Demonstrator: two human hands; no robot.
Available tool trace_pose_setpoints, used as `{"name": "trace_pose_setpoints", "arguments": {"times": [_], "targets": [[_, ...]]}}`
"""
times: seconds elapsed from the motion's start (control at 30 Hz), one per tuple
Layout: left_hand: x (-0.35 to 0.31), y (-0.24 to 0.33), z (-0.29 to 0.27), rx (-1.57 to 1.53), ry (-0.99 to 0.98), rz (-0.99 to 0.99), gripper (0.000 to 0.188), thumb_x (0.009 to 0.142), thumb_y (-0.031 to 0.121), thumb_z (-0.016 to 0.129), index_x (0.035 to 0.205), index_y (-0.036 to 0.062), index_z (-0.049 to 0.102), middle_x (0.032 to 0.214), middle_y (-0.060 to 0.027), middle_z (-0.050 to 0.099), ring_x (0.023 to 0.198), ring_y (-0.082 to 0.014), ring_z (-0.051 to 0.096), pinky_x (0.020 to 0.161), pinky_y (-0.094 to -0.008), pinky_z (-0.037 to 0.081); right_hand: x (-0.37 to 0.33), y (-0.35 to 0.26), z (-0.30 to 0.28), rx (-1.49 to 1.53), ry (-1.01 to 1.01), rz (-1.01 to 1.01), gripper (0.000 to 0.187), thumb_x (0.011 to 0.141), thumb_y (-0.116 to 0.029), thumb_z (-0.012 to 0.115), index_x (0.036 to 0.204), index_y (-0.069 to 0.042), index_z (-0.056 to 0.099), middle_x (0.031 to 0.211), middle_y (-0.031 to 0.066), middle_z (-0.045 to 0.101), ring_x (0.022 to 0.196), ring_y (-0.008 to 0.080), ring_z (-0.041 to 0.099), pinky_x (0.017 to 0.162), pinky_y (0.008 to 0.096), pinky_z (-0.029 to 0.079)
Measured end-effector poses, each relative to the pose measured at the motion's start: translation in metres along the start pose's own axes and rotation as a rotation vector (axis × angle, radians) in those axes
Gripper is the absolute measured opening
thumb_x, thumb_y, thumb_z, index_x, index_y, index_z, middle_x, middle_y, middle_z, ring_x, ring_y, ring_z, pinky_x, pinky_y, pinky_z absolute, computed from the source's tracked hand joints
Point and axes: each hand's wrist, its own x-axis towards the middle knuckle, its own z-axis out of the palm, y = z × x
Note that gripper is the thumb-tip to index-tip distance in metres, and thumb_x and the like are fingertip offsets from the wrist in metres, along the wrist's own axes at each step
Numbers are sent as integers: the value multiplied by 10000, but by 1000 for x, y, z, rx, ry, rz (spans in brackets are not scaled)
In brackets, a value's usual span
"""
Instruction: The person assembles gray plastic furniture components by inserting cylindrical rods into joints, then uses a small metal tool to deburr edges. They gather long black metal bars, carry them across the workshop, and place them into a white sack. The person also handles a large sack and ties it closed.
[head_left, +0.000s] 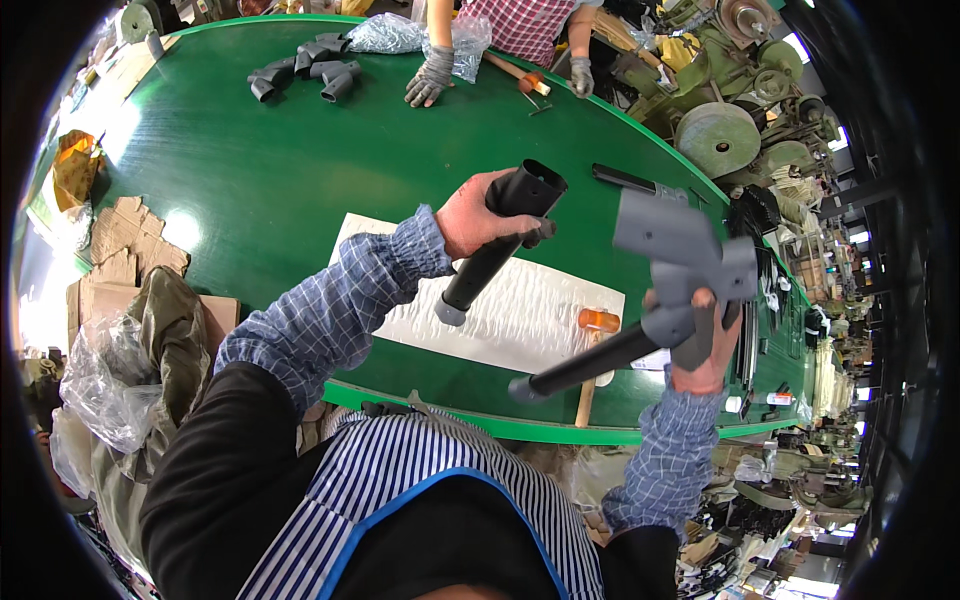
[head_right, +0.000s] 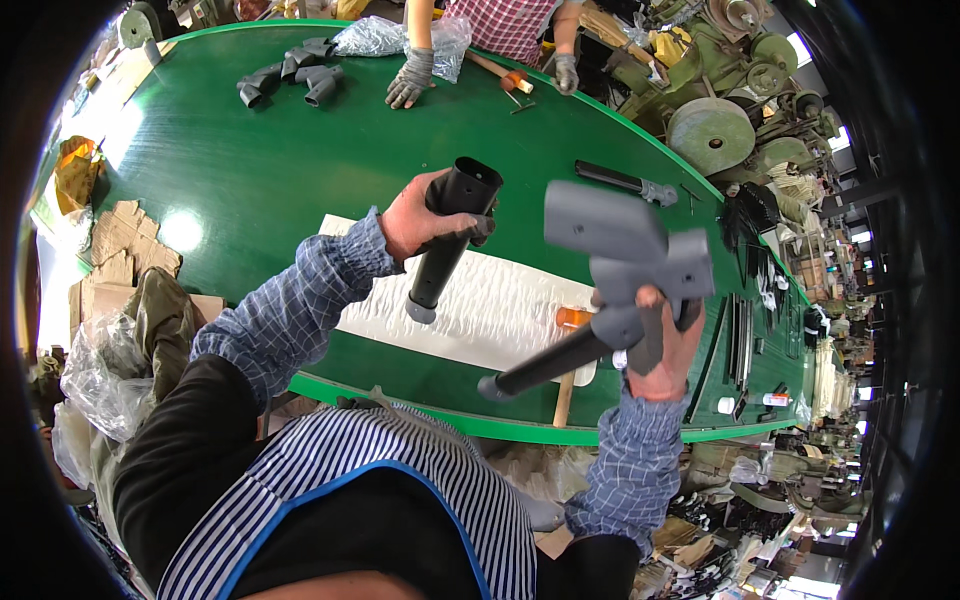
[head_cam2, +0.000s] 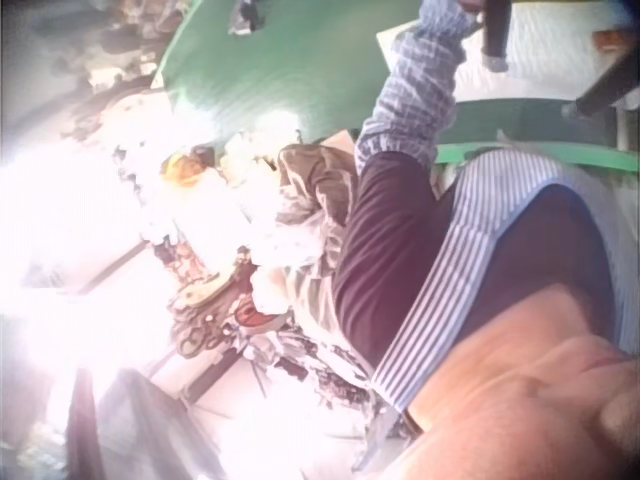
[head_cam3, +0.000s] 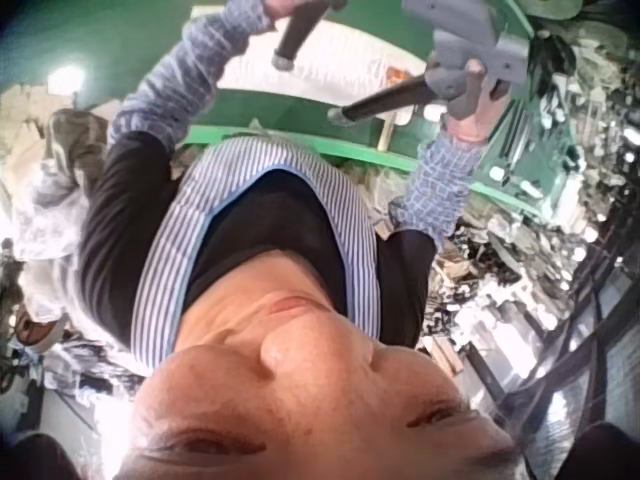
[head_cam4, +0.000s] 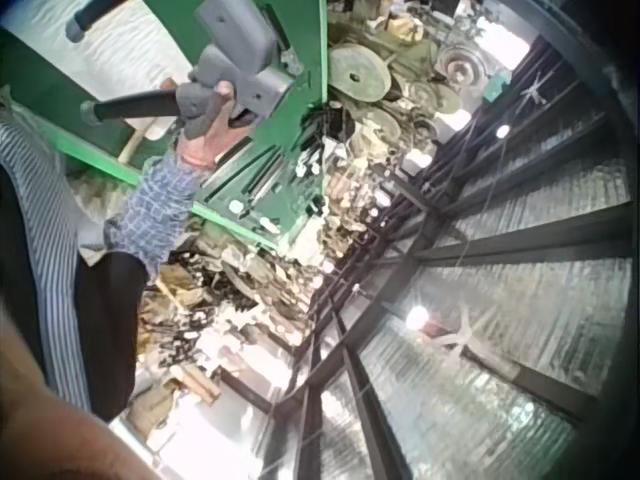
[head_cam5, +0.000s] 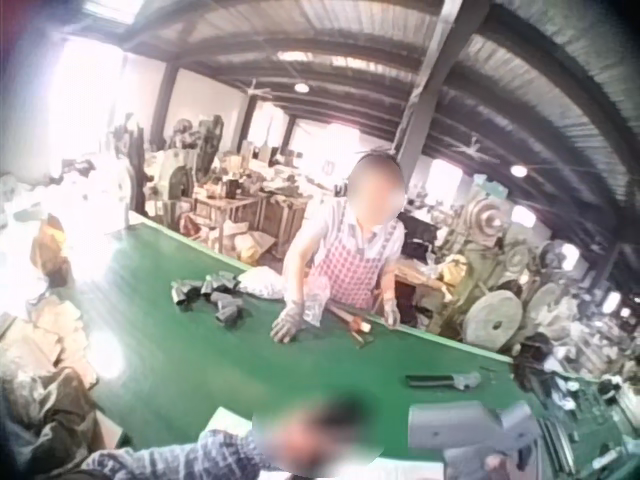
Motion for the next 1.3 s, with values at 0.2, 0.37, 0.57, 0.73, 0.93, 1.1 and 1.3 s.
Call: {"name": "trace_pose_setpoints", "arguments": {"times": [0.2,0.37,0.57,0.73,0.93,1.1,1.3], "targets": [[-9,-14,-11,131,-20,-65,437,812,48,747,1206,-9,568,1021,-80,682,848,-141,669,788,-318,571,39,14,12,-41,-63,-74,505,848,-157,766,1243,18,505,955,126,685,868,200,675,875,341,520],[-4,-22,-14,405,4,60,494,742,161,843,1148,-14,621,993,-66,681,912,-134,630,852,-300,522,53,28,3,-56,-127,-53,536,832,-131,763,1267,31,495,975,112,686,906,209,672,903,352,513],[4,-25,-10,414,-27,166,444,710,281,853,1020,17,676,807,-82,693,696,-172,631,686,-316,520,73,6,2,-198,-343,44,697,818,-201,784,1377,12,427,1146,147,646,971,228,664,909,393,531],[2,-13,-7,496,-128,-10,462,716,349,851,1009,30,689,798,-82,691,687,-170,636,671,-317,524,91,-39,8,-365,-454,132,588,809,-104,723,1305,68,460,997,176,704,895,243,708,871,373,545],[-1,-4,-2,516,-158,-89,477,708,374,854,1021,49,699,805,-82,695,708,-170,645,689,-321,527,102,-88,43,-753,-466,247,633,792,-142,740,1322,65,461,1091,141,682,1025,184,652,919,340,517],[-5,-9,-5,465,-124,-36,467,704,380,858,987,40,706,788,-78,701,696,-158,642,698,-315,525,94,-91,59,-976,-381,88,615,780,-140,744,1314,43,500,1115,129,664,974,177,642,907,334,518],[-4,-10,-7,481,-156,-8,356,699,264,863,941,39,731,856,-64,734,757,-143,673,750,-300,546,85,-93,71,-814,-522,216,553,789,-220,763,1231,38,552,1086,120,672,965,158,642,874,314,519]]}}
